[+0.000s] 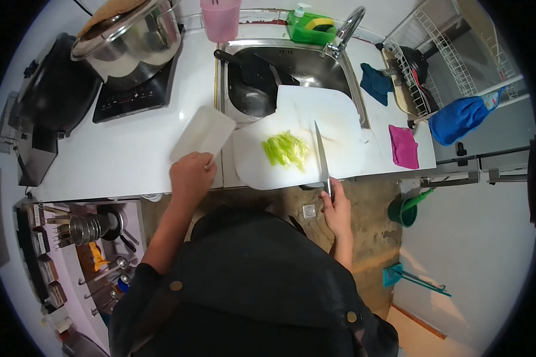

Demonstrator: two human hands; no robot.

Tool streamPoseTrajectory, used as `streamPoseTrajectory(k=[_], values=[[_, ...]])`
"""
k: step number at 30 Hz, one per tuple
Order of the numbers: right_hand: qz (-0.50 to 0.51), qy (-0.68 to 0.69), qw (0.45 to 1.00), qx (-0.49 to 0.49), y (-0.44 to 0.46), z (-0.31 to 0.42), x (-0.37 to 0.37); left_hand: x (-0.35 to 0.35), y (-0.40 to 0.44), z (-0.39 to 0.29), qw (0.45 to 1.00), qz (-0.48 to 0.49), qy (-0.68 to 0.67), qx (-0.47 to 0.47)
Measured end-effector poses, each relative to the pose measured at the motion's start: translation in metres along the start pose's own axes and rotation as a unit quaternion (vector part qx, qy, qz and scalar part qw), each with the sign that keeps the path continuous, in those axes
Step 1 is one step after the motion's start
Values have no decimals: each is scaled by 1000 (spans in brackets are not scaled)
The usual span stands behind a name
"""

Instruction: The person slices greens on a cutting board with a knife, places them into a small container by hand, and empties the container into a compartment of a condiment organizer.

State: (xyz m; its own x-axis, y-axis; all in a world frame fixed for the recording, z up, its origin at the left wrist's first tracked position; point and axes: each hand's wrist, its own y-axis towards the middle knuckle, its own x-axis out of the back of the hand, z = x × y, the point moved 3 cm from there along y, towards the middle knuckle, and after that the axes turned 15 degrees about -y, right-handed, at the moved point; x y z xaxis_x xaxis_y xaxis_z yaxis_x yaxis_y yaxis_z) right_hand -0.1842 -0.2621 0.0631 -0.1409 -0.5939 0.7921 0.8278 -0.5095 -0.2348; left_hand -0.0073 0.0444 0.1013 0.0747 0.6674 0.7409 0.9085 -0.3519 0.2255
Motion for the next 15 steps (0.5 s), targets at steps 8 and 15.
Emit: streamPoseTrajectory(k=[8,15], values=[[-14,-29,999,-40,-6,-4,-4,-62,25,-35,998,52,-15,-40],[-30,-106,992,-59,-10,2,1,-56,3,-95,961,46,-212,-172]])
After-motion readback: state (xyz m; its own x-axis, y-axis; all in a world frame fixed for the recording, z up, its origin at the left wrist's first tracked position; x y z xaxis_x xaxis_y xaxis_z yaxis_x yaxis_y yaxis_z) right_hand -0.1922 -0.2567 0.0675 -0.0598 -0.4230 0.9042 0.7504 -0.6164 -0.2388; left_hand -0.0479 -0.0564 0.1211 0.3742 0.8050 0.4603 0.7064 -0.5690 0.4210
